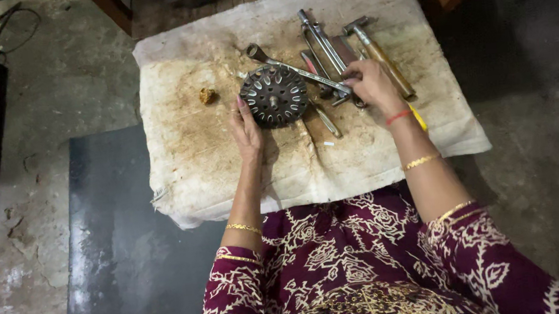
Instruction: The person inserts small white rectangular pieces into the slots of a circular metal object with multiple openings. They handle the pieces one at a time, placing them into the slots and adjusting the object's position as needed.
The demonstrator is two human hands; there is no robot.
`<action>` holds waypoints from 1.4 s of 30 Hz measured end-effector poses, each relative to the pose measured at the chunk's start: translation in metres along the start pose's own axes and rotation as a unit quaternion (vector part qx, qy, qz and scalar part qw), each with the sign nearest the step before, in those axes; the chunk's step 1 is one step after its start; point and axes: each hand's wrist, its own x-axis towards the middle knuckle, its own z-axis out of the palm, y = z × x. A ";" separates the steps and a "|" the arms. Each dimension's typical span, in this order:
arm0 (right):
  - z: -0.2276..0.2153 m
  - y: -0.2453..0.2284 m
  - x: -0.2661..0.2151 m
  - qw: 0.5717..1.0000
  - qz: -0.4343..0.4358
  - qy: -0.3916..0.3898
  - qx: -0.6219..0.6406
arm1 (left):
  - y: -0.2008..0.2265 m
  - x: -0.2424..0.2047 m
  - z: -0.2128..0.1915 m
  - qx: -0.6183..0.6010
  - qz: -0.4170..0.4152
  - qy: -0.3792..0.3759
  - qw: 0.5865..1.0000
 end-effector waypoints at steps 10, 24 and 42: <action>0.012 0.019 0.026 0.994 0.051 -0.085 -0.046 | 0.019 -0.007 0.002 0.082 0.020 0.010 0.996; 0.012 0.022 0.001 0.999 -0.023 -0.027 0.023 | 0.042 -0.017 0.007 0.101 0.056 0.066 0.991; 0.010 -0.078 -0.061 0.949 -0.022 0.210 0.236 | 0.073 -0.092 0.037 0.204 0.278 0.013 0.938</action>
